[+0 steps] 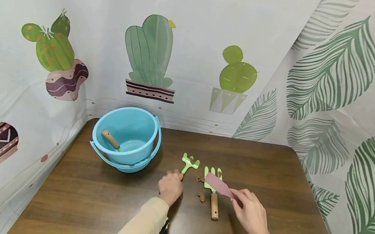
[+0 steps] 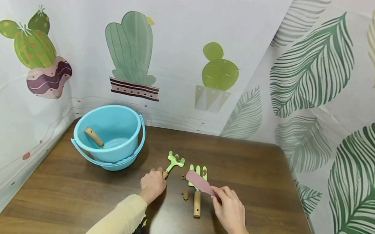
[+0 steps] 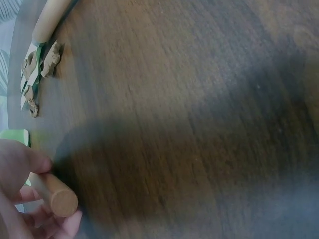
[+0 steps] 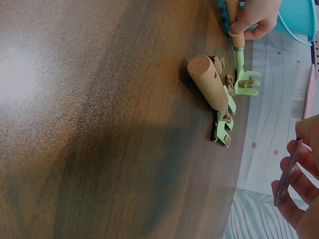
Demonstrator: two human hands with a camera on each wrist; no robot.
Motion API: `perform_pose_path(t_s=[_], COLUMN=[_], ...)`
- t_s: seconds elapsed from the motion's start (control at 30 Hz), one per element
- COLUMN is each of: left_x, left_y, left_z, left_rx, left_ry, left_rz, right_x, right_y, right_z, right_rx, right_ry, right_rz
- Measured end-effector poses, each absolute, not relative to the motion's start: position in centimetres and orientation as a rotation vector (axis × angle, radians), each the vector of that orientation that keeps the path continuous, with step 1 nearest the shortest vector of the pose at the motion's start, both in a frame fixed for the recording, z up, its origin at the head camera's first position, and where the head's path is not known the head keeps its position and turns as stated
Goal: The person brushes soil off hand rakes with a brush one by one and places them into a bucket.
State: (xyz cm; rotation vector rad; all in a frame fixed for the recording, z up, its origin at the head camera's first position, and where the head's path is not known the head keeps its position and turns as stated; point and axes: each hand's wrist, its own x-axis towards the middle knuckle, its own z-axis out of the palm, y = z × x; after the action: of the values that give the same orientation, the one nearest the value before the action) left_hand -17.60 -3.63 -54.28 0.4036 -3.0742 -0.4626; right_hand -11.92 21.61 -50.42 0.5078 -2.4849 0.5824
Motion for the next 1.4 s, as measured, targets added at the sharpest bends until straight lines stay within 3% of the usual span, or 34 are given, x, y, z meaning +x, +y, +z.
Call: perform_pose_path(t_s=[1.4], left_x=[-17.2], left_y=[-7.8], left_z=[-53.4], left_rx=[-0.033], left_ry=[-3.037], left_rz=[-0.296], right_x=[-12.1], right_y=[21.2], right_z=[-50.6], right_rx=[0.474], right_ry=[-2.501], right_rz=[0.574])
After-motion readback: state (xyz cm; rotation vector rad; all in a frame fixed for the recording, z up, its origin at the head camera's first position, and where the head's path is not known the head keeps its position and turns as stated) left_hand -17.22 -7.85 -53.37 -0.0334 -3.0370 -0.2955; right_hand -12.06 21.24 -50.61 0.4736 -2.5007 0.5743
